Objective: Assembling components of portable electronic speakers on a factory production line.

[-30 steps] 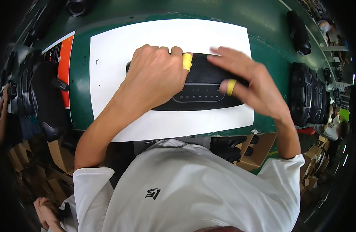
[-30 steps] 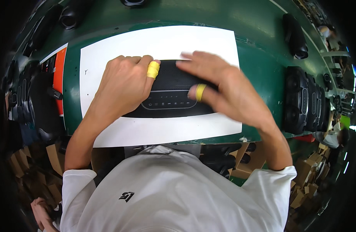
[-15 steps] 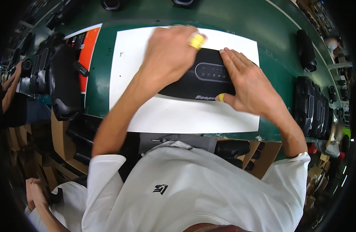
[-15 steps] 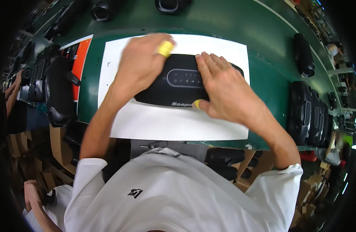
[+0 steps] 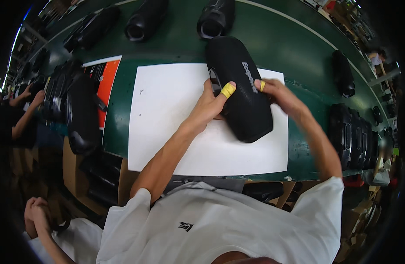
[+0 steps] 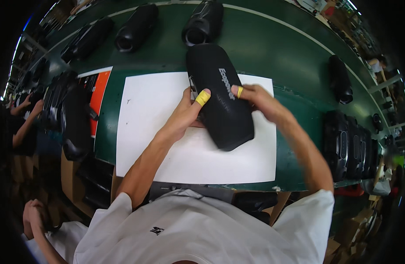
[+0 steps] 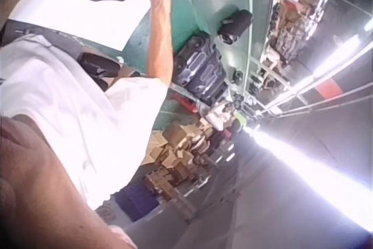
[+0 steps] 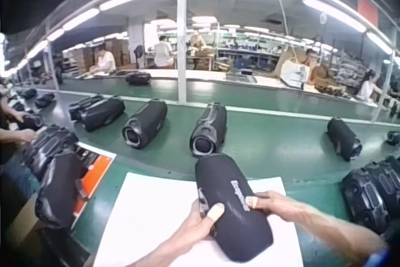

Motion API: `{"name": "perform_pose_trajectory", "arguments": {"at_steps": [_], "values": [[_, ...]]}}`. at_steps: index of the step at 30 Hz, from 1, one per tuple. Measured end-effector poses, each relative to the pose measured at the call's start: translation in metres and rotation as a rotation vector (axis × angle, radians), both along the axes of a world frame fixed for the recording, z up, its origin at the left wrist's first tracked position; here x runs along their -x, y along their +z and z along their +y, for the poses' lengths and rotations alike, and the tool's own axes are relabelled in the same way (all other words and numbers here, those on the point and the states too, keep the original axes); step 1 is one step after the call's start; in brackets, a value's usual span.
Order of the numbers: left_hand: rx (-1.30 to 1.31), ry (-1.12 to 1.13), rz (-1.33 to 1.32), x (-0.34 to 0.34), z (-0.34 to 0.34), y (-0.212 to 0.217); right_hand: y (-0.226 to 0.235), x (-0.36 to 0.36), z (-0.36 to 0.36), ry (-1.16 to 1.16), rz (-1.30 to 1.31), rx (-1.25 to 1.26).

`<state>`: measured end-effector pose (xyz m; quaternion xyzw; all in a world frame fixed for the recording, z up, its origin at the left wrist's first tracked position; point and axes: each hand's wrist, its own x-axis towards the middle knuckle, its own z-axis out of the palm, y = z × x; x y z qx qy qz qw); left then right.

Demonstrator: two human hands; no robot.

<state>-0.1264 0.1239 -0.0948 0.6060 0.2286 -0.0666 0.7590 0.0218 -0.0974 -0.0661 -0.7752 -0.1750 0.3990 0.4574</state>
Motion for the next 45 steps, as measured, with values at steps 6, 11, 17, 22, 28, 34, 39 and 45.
{"name": "perform_pose_trajectory", "arguments": {"at_steps": [6, 11, 17, 22, 28, 34, 39, 45], "values": [[-0.275, -0.236, -0.553, -0.012, 0.025, 0.028, -0.012, 0.081, -0.014, -0.120, 0.111, -0.316], [-0.803, -0.602, -0.375, -0.017, 0.037, 0.073, -0.046, 0.128, -0.002, -0.167, 0.524, -0.618], [-1.060, -0.793, -0.399, -0.016, 0.017, 0.068, -0.064, 0.158, -0.008, -0.213, 0.768, -0.617], [-1.244, -0.861, -0.622, -0.009, 0.021, 0.059, 0.012, 0.171, -0.031, -0.071, -1.072, -0.105], [-1.381, -0.772, -0.646, 0.007, 0.024, 0.051, 0.011, 0.121, -0.023, 0.150, -1.230, 0.191], [-1.349, -0.630, -0.541, 0.024, 0.054, 0.046, 0.017, 0.118, -0.008, 0.174, -1.255, 0.213], [-1.291, -0.667, -0.546, 0.014, 0.055, 0.043, -0.007, 0.118, 0.059, 0.038, -1.485, 0.175], [-1.187, -0.554, -0.655, 0.019, 0.057, 0.036, -0.017, 0.111, 0.074, -0.117, -1.462, 0.117]]}}
